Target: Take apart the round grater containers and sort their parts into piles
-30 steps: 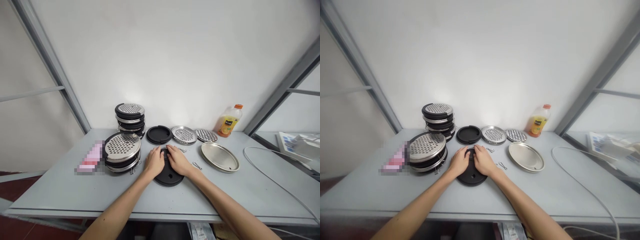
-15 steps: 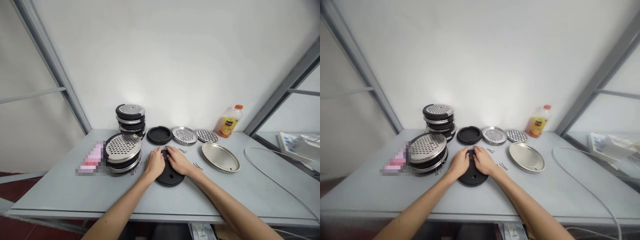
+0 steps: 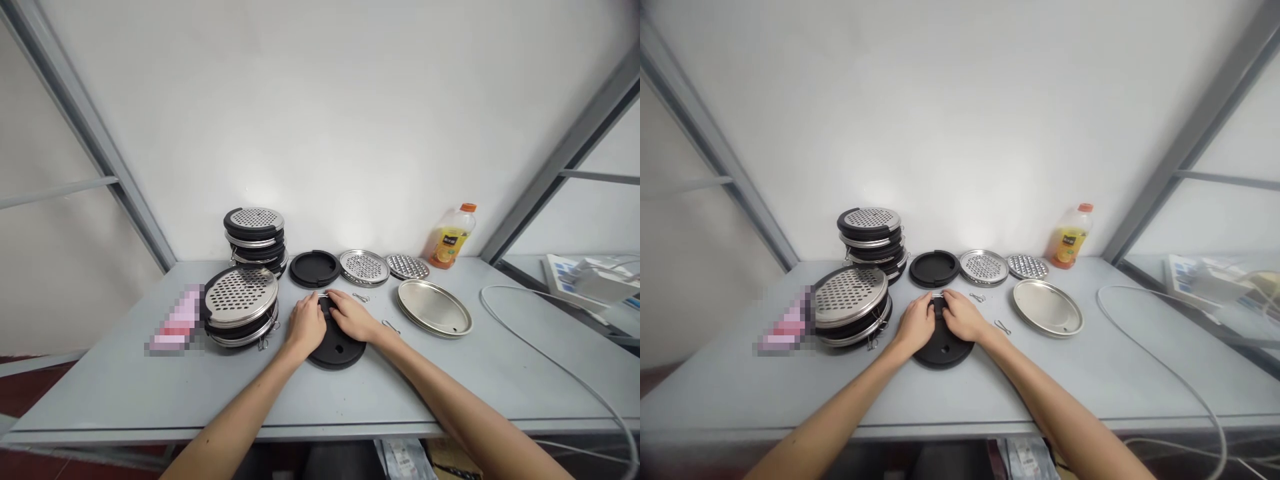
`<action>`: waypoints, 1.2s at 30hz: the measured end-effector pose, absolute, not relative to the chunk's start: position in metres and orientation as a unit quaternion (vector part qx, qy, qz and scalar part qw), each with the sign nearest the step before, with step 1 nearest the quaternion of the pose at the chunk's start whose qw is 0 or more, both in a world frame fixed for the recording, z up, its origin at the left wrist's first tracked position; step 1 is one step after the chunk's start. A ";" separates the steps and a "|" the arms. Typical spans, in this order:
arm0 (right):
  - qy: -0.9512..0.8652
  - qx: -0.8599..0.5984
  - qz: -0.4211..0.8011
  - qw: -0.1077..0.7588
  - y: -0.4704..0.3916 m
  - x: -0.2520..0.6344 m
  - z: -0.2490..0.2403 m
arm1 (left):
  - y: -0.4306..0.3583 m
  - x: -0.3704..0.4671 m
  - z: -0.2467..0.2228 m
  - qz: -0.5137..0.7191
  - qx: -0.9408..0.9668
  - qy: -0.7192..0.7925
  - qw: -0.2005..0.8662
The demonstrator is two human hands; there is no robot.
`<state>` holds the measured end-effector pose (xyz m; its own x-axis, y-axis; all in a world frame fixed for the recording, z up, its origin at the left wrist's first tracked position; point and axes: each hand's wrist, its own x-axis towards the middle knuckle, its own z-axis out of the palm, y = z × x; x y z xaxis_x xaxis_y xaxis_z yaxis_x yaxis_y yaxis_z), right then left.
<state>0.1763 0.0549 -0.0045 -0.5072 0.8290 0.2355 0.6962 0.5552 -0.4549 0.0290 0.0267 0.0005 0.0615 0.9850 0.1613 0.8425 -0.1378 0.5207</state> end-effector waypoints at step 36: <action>-0.857 -0.453 0.156 0.191 0.055 0.176 0.001 | 0.025 0.027 -0.003 0.275 0.706 0.636 0.148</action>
